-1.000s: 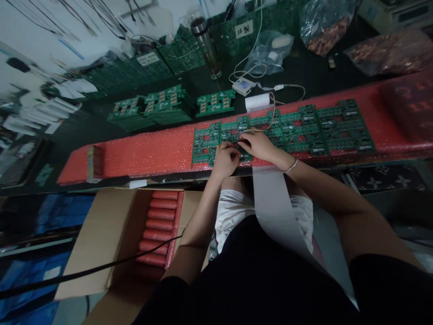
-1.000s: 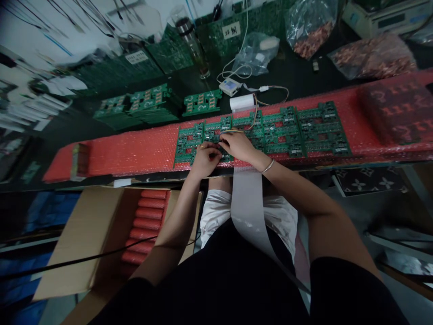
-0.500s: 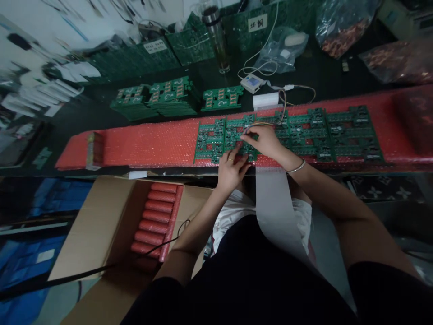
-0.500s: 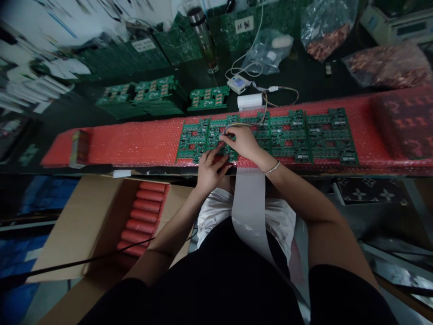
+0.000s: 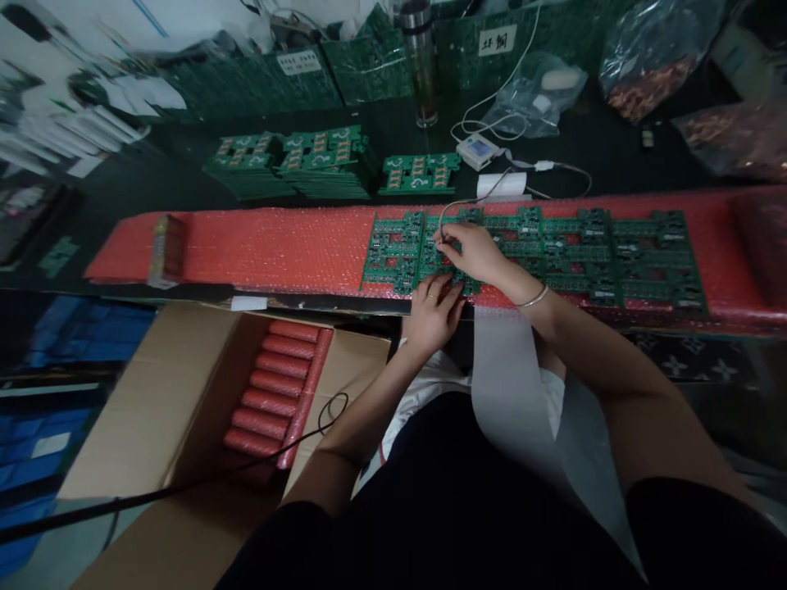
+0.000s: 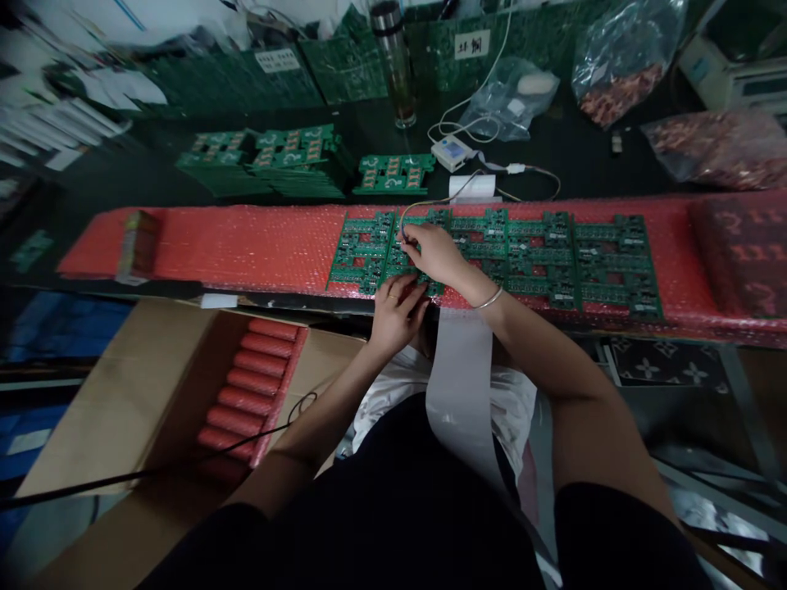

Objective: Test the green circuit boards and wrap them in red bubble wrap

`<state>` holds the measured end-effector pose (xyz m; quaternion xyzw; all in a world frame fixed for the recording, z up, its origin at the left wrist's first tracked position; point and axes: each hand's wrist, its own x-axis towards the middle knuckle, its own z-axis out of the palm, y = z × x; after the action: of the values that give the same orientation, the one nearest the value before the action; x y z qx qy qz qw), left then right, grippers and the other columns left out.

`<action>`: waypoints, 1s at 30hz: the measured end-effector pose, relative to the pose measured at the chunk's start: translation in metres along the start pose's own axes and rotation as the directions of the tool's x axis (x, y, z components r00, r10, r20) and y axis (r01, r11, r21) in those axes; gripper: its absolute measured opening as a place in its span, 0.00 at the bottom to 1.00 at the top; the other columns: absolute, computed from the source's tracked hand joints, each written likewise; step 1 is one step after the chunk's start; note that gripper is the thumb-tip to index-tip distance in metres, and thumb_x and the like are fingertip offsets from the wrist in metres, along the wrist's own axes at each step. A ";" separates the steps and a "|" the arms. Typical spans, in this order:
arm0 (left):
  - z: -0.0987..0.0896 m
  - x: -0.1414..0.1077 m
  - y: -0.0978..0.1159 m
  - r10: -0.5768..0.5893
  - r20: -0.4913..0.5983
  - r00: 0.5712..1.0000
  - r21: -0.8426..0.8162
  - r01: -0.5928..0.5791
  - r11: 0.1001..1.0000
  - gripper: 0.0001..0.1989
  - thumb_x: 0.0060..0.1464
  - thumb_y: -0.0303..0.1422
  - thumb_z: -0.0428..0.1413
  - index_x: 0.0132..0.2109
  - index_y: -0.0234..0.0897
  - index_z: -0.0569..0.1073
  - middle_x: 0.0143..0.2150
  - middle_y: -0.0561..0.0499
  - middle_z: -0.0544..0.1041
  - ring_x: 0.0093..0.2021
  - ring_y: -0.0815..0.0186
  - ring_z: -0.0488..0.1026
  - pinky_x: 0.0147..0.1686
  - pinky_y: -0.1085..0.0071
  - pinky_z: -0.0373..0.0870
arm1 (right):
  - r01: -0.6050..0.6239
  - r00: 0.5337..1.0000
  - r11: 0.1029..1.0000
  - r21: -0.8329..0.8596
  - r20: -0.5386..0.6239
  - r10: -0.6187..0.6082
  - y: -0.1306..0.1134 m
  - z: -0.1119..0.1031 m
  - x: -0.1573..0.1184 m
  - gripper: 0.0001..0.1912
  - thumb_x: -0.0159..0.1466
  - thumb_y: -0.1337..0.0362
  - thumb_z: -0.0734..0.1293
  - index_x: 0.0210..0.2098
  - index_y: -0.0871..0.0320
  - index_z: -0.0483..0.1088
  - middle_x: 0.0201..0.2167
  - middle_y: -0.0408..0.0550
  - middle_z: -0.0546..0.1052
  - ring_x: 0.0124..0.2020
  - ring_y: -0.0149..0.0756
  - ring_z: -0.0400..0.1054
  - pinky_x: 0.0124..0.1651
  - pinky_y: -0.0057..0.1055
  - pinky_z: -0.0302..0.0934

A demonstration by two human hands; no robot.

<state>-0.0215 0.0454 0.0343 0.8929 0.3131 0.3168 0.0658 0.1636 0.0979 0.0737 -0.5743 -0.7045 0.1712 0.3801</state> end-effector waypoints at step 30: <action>0.058 -0.007 0.054 0.151 0.261 0.953 -0.191 -0.102 0.976 0.13 0.71 0.34 0.52 0.44 0.39 0.81 0.43 0.43 0.78 0.45 0.58 0.73 0.47 0.59 0.73 | -0.036 0.996 0.999 0.014 0.085 0.034 0.011 0.002 0.003 0.04 0.68 0.64 0.69 0.35 0.54 0.71 0.37 0.46 0.80 0.40 0.39 0.72 0.47 0.36 0.64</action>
<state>0.0372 0.0031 0.0019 0.9371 0.2138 0.2200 0.1663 0.1689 0.1039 0.0658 -0.5758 -0.7086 0.2074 0.3510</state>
